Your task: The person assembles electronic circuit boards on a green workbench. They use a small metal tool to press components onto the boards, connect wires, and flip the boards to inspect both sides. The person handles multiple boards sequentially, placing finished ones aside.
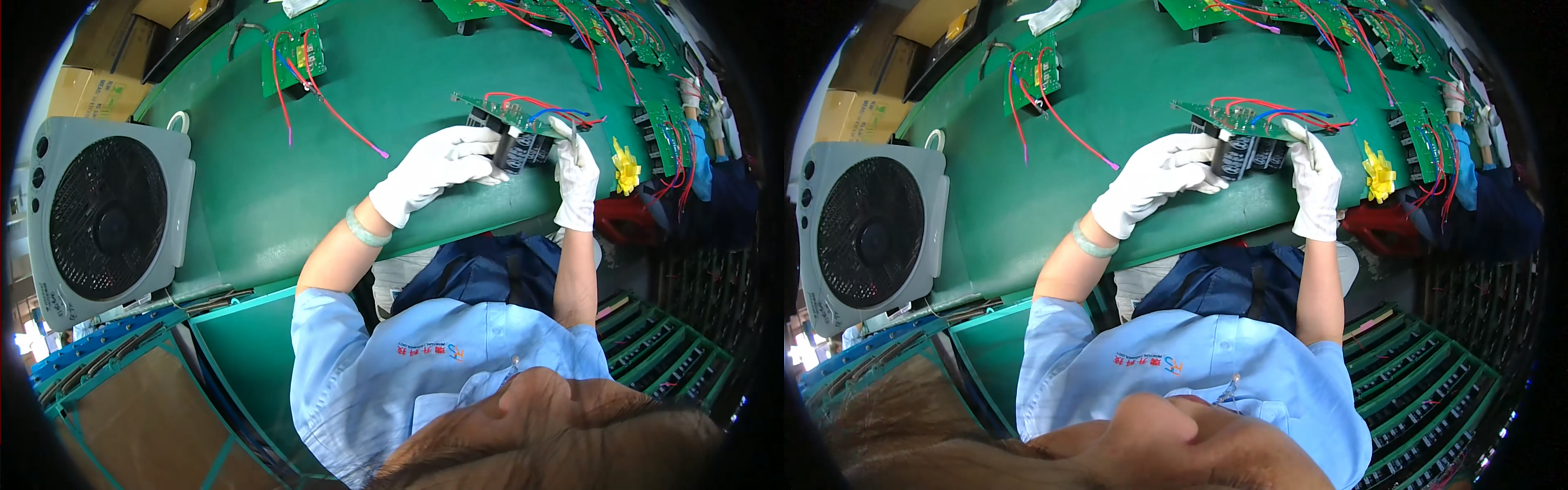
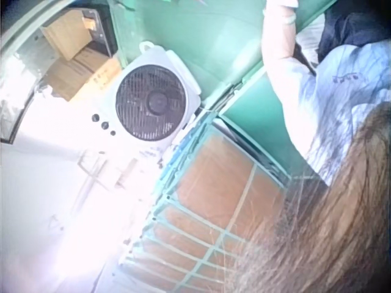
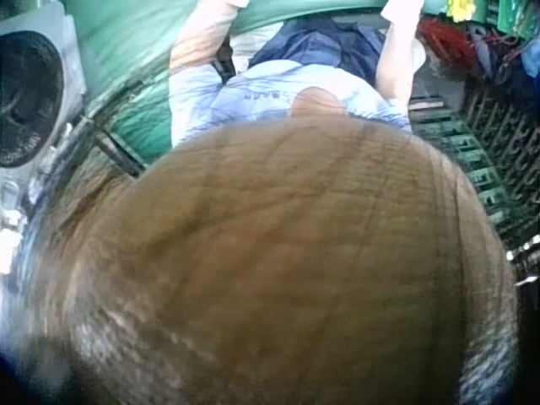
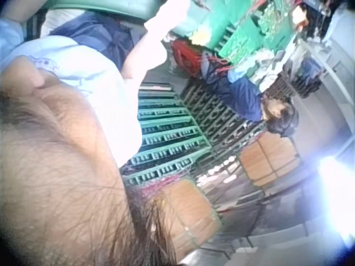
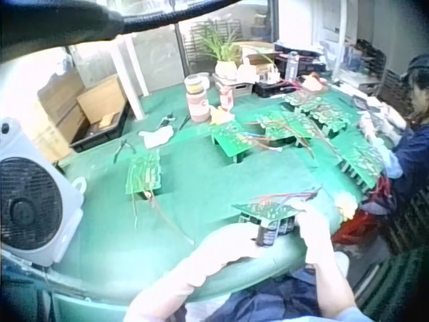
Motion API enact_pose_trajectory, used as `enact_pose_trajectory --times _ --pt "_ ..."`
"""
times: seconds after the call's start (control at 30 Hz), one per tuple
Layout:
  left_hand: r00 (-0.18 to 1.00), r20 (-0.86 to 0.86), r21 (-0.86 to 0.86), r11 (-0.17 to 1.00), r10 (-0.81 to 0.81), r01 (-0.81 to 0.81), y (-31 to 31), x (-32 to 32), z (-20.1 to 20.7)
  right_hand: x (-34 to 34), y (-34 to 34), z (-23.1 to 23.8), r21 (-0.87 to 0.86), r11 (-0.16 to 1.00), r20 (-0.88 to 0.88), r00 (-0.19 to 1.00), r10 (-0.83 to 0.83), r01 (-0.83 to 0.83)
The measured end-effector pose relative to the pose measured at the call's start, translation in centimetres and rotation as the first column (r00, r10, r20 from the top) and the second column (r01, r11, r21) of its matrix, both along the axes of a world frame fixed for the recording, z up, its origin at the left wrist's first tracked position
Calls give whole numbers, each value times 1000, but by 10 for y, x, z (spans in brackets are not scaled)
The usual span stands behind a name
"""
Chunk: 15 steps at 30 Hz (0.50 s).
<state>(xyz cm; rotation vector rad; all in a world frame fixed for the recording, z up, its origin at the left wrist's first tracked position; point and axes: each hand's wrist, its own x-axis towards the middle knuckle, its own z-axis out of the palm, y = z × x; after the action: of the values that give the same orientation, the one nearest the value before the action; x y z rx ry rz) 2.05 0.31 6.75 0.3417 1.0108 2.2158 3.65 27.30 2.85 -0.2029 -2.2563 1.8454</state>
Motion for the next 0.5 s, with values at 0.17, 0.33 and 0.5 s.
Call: enact_pose_trajectory --times 0.17,0.33,0.5 --pt "998 -35 151 987 -52 57 6 8 -4 -6 0 -6 33 997 -40 997 -65 66" --pt "996 -58 250 964 -72 84 2 14 11 -3 -7 6 95 986 -33 990 -137 139" --pt "996 -60 279 956 -72 86 -4 12 14 -9 5 7 223 971 -120 991 -64 90"
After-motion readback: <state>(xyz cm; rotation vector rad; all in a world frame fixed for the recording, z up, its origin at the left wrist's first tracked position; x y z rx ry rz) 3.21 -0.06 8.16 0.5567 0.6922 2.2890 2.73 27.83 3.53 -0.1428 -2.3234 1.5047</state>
